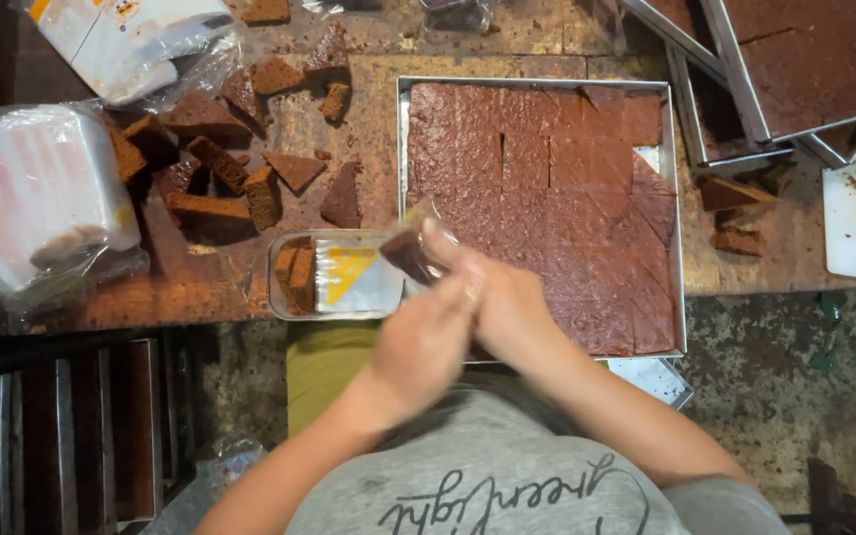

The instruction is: Breaking a large sheet of cake into smaller pieces and placing them into a plastic container.

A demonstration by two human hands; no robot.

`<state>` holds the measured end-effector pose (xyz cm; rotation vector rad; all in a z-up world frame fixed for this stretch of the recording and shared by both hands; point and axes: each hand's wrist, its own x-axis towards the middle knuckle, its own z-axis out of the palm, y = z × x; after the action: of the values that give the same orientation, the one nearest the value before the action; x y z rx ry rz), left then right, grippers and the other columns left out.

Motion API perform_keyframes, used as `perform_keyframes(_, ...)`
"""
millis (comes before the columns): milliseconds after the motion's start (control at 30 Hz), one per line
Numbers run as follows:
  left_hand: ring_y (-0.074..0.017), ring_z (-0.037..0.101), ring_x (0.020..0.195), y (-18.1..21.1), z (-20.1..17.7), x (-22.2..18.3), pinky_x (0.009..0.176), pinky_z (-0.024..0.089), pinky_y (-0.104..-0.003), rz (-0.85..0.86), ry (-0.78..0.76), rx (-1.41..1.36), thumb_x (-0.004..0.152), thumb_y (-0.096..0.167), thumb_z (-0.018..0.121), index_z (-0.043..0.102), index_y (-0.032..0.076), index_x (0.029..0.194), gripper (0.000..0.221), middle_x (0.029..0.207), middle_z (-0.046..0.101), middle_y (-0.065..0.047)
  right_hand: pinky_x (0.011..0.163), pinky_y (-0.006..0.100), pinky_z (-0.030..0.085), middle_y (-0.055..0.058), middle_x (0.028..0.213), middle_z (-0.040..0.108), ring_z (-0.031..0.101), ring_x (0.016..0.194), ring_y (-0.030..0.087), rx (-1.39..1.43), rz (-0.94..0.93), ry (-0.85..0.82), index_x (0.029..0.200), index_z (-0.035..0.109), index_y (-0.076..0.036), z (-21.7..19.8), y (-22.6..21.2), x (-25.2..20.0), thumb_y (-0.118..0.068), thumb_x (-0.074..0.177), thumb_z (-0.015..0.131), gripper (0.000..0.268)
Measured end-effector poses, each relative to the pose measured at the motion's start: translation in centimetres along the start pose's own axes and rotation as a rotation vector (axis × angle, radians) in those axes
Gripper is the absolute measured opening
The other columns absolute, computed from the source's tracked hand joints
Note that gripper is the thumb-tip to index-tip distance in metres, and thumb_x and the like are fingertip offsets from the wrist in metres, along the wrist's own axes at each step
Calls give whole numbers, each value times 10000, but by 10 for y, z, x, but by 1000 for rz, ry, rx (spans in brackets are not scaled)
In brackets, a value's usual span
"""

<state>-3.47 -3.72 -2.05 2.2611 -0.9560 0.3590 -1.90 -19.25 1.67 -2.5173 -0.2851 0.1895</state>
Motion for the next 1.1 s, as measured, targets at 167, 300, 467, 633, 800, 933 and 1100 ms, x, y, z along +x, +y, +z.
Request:
perform_keyframes(167,-257,713,1080,-20,14,-7,870,596,-336,-32,43,-103,822,74,658,662,49,1304,483,1265,643,-81,890,527,562,55,1032,788,733,1035,351,17,283,-281,1196,681,-284,-34,-10,22,-304,888,509,353)
perform_keyframes(300,-397,702,999,-75,27,-32,889,568,-451,-453,-112,-187,887,70,700,574,61,1193,331,1027,677,-168,1071,506,458,190,1320,619,575,1262,369,161,129,31,1373,584,-122,-43,27,17,-9,933,512,460)
perform_keyframes(467,-347,711,806,-95,27,-49,724,558,-443,-468,-238,-7,917,146,661,573,129,920,90,791,648,-88,993,353,519,-19,1127,686,653,1138,216,-19,-26,206,1260,725,-270,9,68,4,-134,819,707,462)
perform_keyframes(633,-295,740,925,-100,4,-43,802,598,-385,-615,-186,-59,958,123,665,754,141,1031,117,944,756,-79,788,397,444,61,890,545,526,908,273,-364,-435,-296,848,743,-219,82,64,-33,-548,872,650,343)
perform_keyframes(800,-273,746,874,-102,7,-62,714,621,-354,-763,-71,-177,904,167,753,742,146,992,91,901,754,-84,812,448,475,83,923,515,565,937,303,-215,-260,-256,991,611,-152,69,97,-53,-527,754,769,470)
perform_keyframes(933,-264,739,860,-96,6,-58,675,615,-305,-765,17,-293,912,75,716,783,134,1059,173,948,746,-93,883,506,519,131,891,684,691,934,367,132,70,-239,1132,634,-155,49,92,-63,-248,718,765,444)
perform_keyframes(1100,-356,712,1075,-70,-16,-37,932,564,-442,-569,65,-385,849,-107,559,781,69,1139,405,1126,759,-140,735,323,539,143,863,648,654,820,233,975,479,97,1306,543,-169,58,130,-63,-11,845,536,488)
